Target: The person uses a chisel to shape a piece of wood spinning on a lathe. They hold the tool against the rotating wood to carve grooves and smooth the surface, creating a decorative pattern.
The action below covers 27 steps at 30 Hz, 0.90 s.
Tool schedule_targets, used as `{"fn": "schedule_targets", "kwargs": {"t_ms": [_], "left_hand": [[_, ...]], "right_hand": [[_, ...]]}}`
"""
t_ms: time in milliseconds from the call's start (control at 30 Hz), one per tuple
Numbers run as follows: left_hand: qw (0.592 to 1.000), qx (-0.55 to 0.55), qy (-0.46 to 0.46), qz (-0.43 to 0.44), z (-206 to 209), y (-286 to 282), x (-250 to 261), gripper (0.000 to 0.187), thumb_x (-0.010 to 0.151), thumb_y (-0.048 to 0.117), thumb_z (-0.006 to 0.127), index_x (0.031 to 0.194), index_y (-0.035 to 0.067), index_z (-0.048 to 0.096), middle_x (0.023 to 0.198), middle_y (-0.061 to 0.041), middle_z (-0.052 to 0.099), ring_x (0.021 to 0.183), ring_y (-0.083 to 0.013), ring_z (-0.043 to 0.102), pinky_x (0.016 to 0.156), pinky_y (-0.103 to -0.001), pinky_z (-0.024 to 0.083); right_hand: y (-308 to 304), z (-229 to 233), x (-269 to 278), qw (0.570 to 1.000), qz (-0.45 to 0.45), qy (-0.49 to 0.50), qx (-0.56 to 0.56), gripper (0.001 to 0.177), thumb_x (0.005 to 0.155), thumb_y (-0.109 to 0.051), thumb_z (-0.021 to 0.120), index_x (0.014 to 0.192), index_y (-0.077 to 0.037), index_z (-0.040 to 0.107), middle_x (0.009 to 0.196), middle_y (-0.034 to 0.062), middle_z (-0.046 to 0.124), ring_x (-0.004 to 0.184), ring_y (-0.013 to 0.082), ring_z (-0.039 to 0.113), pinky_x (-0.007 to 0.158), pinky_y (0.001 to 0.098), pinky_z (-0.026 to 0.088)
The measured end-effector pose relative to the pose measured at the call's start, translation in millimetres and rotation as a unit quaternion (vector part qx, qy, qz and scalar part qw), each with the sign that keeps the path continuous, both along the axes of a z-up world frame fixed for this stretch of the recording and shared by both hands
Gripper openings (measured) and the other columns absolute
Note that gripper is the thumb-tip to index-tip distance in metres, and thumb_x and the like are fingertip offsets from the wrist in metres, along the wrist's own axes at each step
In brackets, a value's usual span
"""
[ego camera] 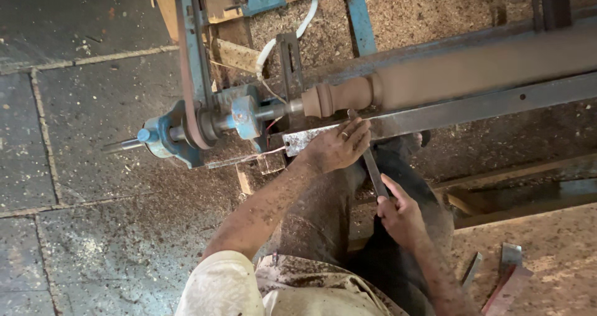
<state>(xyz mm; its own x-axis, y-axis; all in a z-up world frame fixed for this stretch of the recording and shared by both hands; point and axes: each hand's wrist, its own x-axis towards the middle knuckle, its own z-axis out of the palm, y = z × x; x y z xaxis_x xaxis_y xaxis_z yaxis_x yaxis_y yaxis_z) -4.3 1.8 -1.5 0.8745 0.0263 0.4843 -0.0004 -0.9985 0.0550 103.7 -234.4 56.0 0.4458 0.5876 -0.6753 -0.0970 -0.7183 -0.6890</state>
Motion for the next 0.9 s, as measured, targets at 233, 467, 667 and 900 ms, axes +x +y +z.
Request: {"fn": "schedule_targets", "kwargs": {"t_ms": [233, 467, 667, 900], "left_hand": [[1.0, 0.008, -0.004, 0.004, -4.3, -2.3, 1.2, 0.033, 0.099, 0.018, 0.059, 0.122, -0.006, 0.062, 0.135, -0.025, 0.064, 0.125, -0.0353, 0.067, 0.1, -0.041, 0.06], [1.0, 0.005, 0.024, 0.015, -5.9, -3.0, -0.1, 0.035, 0.098, 0.018, 0.058, 0.124, -0.005, 0.062, 0.138, -0.025, 0.063, 0.127, -0.0374, 0.065, 0.102, -0.043, 0.06], [0.998, 0.032, 0.049, 0.017, -6.0, -2.4, 1.5, 0.037, 0.101, 0.019, 0.057, 0.128, -0.005, 0.064, 0.139, -0.025, 0.062, 0.129, -0.0378, 0.063, 0.105, -0.043, 0.058], [0.997, 0.038, 0.066, 0.022, -1.4, -2.5, -0.2, 0.038, 0.1, 0.021, 0.057, 0.129, -0.003, 0.064, 0.137, -0.023, 0.065, 0.128, -0.037, 0.064, 0.104, -0.043, 0.059]], "right_hand": [[-3.9, -5.5, 8.7, 0.999, 0.002, 0.029, 0.013, 0.058, 0.095, -0.01, 0.059, 0.152, -0.013, 0.049, 0.067, 0.001, 0.058, 0.057, 0.0084, 0.049, 0.05, 0.0272, 0.042], [-3.0, -6.8, 16.9, 0.999, 0.019, 0.028, 0.0, 0.059, 0.094, -0.011, 0.059, 0.152, -0.015, 0.05, 0.065, 0.0027, 0.057, 0.053, 0.0097, 0.047, 0.048, 0.0278, 0.04], [5.6, 8.1, 23.1, 0.998, 0.056, 0.013, -0.002, 0.06, 0.095, -0.013, 0.06, 0.153, -0.015, 0.048, 0.066, 0.0017, 0.059, 0.056, 0.0085, 0.049, 0.049, 0.0277, 0.042], [14.7, 24.1, 30.4, 0.995, 0.089, -0.005, -0.052, 0.062, 0.094, -0.015, 0.06, 0.155, -0.018, 0.046, 0.066, 0.0005, 0.058, 0.056, 0.009, 0.05, 0.052, 0.0271, 0.045]]}}
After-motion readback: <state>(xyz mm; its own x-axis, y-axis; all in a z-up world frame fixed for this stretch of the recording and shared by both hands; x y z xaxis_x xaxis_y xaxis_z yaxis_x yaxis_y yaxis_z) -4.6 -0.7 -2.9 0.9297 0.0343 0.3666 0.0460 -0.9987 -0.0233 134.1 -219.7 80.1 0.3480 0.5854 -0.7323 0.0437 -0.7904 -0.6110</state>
